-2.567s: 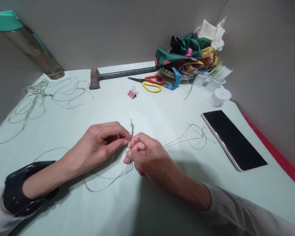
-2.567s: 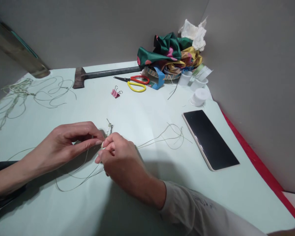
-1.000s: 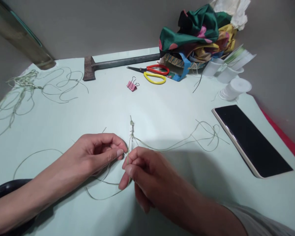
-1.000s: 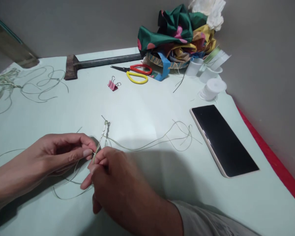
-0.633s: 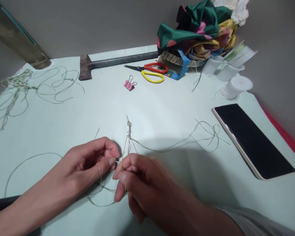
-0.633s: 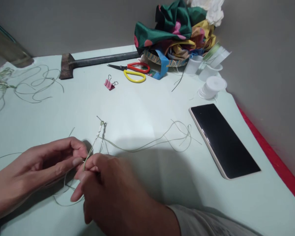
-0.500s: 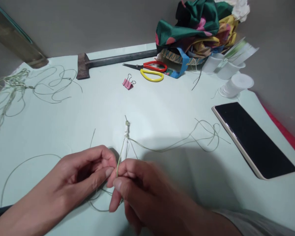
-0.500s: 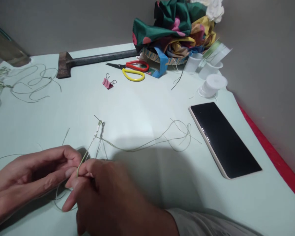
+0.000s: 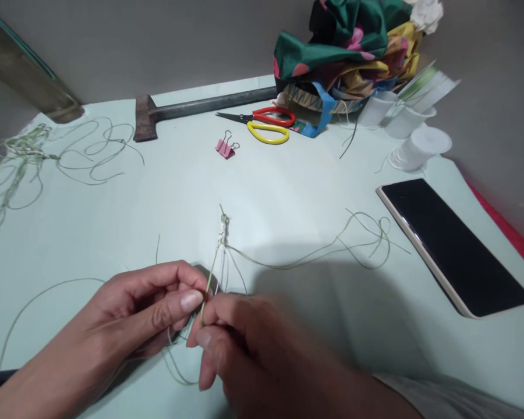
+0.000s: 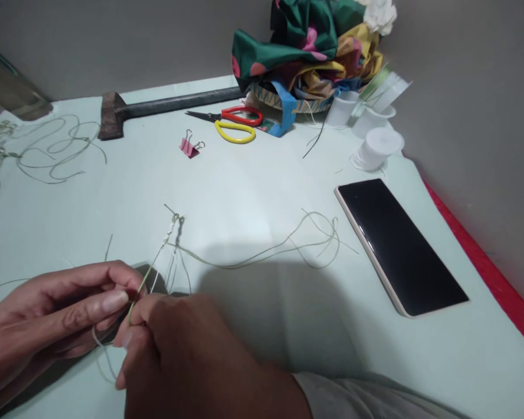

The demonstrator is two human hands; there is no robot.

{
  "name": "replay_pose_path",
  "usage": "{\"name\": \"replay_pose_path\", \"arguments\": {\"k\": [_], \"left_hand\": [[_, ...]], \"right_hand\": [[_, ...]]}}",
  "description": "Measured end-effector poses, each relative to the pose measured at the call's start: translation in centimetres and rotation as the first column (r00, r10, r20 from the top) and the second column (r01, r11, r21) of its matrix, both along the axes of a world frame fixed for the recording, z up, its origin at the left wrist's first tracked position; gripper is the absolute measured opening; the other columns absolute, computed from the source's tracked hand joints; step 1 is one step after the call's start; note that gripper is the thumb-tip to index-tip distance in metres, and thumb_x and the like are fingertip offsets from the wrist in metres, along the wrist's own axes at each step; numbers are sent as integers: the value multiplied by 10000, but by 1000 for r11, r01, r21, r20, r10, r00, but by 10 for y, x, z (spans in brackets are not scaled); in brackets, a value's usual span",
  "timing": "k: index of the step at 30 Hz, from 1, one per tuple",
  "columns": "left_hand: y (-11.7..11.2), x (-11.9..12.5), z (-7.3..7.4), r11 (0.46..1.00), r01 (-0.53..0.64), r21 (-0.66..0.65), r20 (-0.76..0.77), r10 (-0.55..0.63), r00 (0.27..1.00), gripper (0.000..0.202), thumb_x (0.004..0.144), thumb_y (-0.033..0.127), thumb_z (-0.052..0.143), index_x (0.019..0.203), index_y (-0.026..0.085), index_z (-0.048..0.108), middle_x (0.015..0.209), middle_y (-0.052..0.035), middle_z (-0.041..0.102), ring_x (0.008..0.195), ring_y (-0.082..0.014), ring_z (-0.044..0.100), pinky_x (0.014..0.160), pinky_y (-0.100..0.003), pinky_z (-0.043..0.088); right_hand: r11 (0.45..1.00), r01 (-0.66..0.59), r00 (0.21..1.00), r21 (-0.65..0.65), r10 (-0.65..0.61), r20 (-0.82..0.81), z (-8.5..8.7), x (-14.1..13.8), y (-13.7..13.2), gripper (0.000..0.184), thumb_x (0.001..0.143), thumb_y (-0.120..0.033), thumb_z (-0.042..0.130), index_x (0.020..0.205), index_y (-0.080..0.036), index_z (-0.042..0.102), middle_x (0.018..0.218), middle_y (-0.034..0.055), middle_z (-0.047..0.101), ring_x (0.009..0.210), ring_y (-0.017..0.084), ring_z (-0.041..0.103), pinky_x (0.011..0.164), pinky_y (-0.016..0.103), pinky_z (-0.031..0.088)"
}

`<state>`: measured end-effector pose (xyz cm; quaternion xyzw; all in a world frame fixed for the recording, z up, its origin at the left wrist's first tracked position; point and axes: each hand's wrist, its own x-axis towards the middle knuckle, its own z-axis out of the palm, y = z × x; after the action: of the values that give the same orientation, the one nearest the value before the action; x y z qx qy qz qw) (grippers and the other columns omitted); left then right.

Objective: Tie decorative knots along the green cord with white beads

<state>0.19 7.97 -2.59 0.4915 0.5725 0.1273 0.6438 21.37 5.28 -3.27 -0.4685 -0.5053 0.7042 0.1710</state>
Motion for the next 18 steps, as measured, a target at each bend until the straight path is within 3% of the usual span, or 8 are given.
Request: {"name": "replay_pose_path", "arguments": {"k": [4, 7, 10, 13, 18], "left_hand": [[2, -1, -5, 994, -41, -105, 79, 49, 996, 338, 915, 607, 724, 914, 269, 745, 719, 16, 538, 601, -120, 286, 496, -229, 246], [5, 4, -2, 992, -73, -101, 138, 87, 987, 330, 893, 571, 768, 839, 247, 738, 688, 25, 492, 577, -110, 244, 482, -235, 212], [7, 8, 2, 990, -96, -105, 186, 114, 976, 327, 874, 537, 798, 785, 232, 721, 644, 43, 414, 549, -100, 203, 471, -238, 183], [7, 9, 2, 992, -83, -90, 207, 100, 973, 342, 891, 543, 779, 782, 227, 707, 638, 48, 400, 543, -96, 205, 473, -229, 183], [3, 6, -3, 998, -40, -56, 203, 51, 978, 360, 923, 578, 732, 827, 235, 683, 631, 57, 364, 567, -114, 212, 489, -236, 180]], "right_hand": [[987, -30, 1000, 161, 28, 14, -1, 1, 4, 181, 911, -165, 500, 751, -227, 558, 763, -32, 659, 643, 107, 539, 588, 239, 380], [981, -24, 999, 190, 16, 42, 1, 1, 8, 185, 919, -149, 512, 749, -222, 525, 691, -37, 604, 616, 105, 501, 589, 251, 363], [997, 48, 996, 59, -53, 79, 7, 0, 12, 14, 945, -241, 563, 935, -232, 559, 665, -62, 572, 580, 106, 490, 562, 240, 381], [990, 101, 995, -96, -100, 16, 11, -1, 16, 133, 965, -307, 584, 1077, -244, 549, 634, -95, 579, 526, 89, 479, 515, 212, 390], [979, 173, 982, -109, -180, -56, 10, -4, 16, 83, 978, -295, 571, 922, -239, 545, 566, -109, 513, 472, 61, 400, 458, 187, 322]]}}
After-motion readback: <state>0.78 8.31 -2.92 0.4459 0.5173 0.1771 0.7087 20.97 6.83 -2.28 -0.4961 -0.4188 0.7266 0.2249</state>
